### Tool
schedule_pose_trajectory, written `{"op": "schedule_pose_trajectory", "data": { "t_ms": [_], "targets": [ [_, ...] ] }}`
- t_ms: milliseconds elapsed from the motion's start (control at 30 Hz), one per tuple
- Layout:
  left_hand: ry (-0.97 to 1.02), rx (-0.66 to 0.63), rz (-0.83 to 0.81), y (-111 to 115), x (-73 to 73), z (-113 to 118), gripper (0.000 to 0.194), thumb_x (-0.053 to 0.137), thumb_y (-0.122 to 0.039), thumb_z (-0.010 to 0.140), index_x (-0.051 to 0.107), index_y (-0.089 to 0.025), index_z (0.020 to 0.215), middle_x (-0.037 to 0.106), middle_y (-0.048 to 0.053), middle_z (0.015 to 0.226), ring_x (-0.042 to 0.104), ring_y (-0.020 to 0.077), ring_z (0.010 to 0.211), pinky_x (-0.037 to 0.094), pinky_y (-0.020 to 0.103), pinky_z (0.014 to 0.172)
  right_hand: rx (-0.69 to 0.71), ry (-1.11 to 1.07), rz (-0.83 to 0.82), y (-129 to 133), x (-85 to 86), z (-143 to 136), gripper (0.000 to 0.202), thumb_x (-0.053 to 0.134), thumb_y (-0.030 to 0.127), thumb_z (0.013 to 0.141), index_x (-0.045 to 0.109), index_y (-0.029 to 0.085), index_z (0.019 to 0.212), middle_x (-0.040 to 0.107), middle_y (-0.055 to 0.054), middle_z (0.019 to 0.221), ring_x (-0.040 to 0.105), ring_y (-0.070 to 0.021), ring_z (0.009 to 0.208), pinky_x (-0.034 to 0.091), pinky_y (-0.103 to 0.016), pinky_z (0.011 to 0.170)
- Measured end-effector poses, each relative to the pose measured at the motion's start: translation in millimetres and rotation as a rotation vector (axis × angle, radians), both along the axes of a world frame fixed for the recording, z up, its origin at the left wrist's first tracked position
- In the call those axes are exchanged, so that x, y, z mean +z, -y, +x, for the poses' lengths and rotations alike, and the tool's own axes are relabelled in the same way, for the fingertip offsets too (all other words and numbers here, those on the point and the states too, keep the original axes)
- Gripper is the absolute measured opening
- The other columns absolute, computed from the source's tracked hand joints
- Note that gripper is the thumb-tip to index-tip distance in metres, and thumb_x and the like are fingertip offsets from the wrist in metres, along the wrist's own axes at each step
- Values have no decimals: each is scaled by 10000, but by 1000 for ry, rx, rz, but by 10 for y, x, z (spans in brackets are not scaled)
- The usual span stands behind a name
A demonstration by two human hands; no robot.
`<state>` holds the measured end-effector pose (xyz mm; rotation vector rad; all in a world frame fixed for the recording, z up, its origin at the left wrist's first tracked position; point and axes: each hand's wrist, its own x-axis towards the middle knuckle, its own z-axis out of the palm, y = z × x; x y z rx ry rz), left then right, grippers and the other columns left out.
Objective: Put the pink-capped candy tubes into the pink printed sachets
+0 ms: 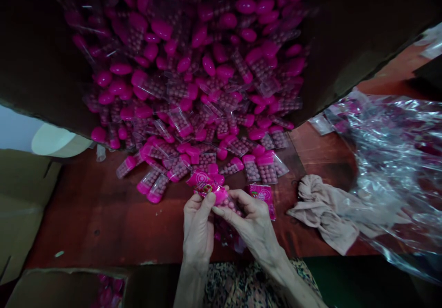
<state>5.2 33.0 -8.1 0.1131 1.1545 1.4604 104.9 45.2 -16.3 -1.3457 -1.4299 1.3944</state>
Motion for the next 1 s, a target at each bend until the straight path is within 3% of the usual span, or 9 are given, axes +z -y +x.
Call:
{"op": "schedule_pose_trajectory", "data": {
  "t_ms": [100,200,267,367,533,700,900,1000],
  "targets": [
    [14,-55,20,-4,30,-3,191,744,-228,651,709,-143,819,733,80,779,675,181,724,527,295,708,-52,-25,-1,11,31,19,196,721,290,689,651,179,835,586,36,642,499,-104,567,402,-200,529],
    [-10,-38,29,-11,48,-52,209,732,-234,669,705,-141,854,734,84,807,676,192,767,524,305,733,-18,-162,-89,13,62,48,293,729,266,664,632,198,931,642,13,759,576,-131,673,457,-216,606],
    [-35,4,47,-20,48,-99,191,714,-256,692,704,-135,840,734,83,810,673,196,794,519,313,756,50,-240,-169,18,79,58,309,710,277,690,618,200,975,653,1,800,594,-132,699,471,-219,619],
    [-41,11,64,-31,40,-147,165,705,-249,703,704,-125,810,732,86,815,669,197,800,515,322,772,100,-214,-226,39,100,51,194,638,344,775,633,176,871,611,15,673,548,-105,574,440,-203,527],
    [16,-31,34,-11,45,-134,149,705,-231,700,700,-127,808,724,85,775,667,187,706,527,341,728,67,-18,-62,99,147,16,213,557,366,845,643,172,848,593,11,648,512,-106,554,397,-207,494],
    [-10,38,4,12,74,-157,129,721,-210,681,700,-122,773,719,64,767,648,150,651,521,315,737,45,52,117,136,157,-19,144,546,282,857,637,171,866,632,-2,721,548,-114,612,416,-216,571],
    [89,-35,-2,29,77,-189,190,690,-290,716,710,-122,802,721,93,802,662,201,744,520,345,734,102,-188,-187,102,112,-42,266,545,412,842,629,160,855,549,16,627,468,-92,512,383,-199,464],
    [79,-63,0,29,88,-176,189,696,-283,708,713,-124,809,721,96,806,656,188,703,525,334,702,58,-242,-216,128,88,-63,275,554,427,831,623,161,839,522,23,611,454,-88,491,379,-197,448]
  ]
}}
